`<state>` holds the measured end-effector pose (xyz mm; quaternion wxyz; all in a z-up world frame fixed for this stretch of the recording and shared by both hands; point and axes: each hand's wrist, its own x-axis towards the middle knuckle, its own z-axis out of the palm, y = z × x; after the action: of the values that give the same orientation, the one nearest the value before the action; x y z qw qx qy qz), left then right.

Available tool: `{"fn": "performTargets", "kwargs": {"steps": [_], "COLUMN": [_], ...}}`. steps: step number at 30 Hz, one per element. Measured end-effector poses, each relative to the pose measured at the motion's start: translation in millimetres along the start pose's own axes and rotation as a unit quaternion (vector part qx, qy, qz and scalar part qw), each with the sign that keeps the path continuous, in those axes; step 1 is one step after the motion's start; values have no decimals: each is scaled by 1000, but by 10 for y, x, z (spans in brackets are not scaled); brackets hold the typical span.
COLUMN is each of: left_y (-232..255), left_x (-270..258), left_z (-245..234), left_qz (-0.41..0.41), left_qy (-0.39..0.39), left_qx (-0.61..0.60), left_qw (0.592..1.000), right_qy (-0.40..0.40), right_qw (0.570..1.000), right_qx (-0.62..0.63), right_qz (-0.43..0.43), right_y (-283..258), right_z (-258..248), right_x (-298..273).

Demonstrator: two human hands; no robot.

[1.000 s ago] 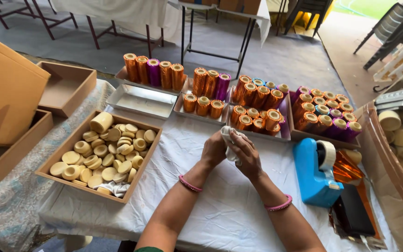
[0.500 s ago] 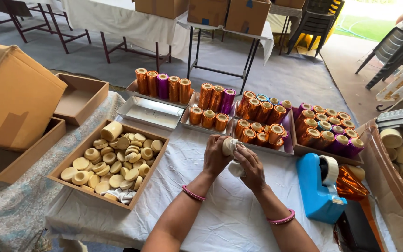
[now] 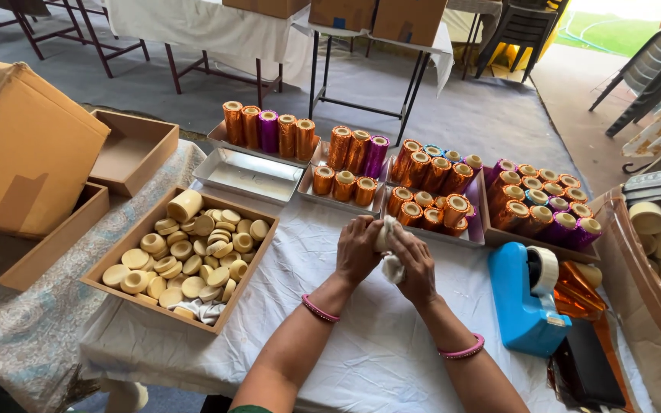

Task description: Clean and inspect small wooden plugs/bungs at a workstation.

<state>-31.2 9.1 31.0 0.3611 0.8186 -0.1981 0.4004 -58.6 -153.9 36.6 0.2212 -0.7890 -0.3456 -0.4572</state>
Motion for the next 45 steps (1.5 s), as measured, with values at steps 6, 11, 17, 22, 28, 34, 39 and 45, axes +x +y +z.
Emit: {"fn": "performTargets", "kwargs": {"steps": [6, 11, 17, 22, 28, 34, 39, 45], "left_y": [-17, -29, -21, -14, 10, 37, -25, -170], "left_x": [14, -6, 9, -2, 24, 36, 11, -77], "left_z": [-7, 35, -5, -20, -47, -63, -32, 132], "left_qz": [-24, 31, -3, 24, 10, 29, 6, 18], "left_qy": [33, 10, 19, 16, 22, -6, -7, -20], "left_qx": [-15, 1, -12, 22, -9, -2, -4, -7], "left_qw": [999, 999, 1000, 999, 1000, 1000, 1000, 1000], "right_qy": [-16, -13, -37, -41, -28, -39, -46, -30], "right_qw": [1000, 1000, 999, 999, 999, 999, 997, 998], "right_qx": [-17, -9, -9, 18, -5, 8, 44, -9], "right_qz": [6, 17, 19, 16, -20, 5, -54, -59], "right_y": [58, 28, 104, 25, 64, -20, 55, -141], "right_z": [5, 28, 5, -5, -24, -86, -5, -84], "right_x": [-49, -11, -117, -39, -66, 34, -129, 146]}}
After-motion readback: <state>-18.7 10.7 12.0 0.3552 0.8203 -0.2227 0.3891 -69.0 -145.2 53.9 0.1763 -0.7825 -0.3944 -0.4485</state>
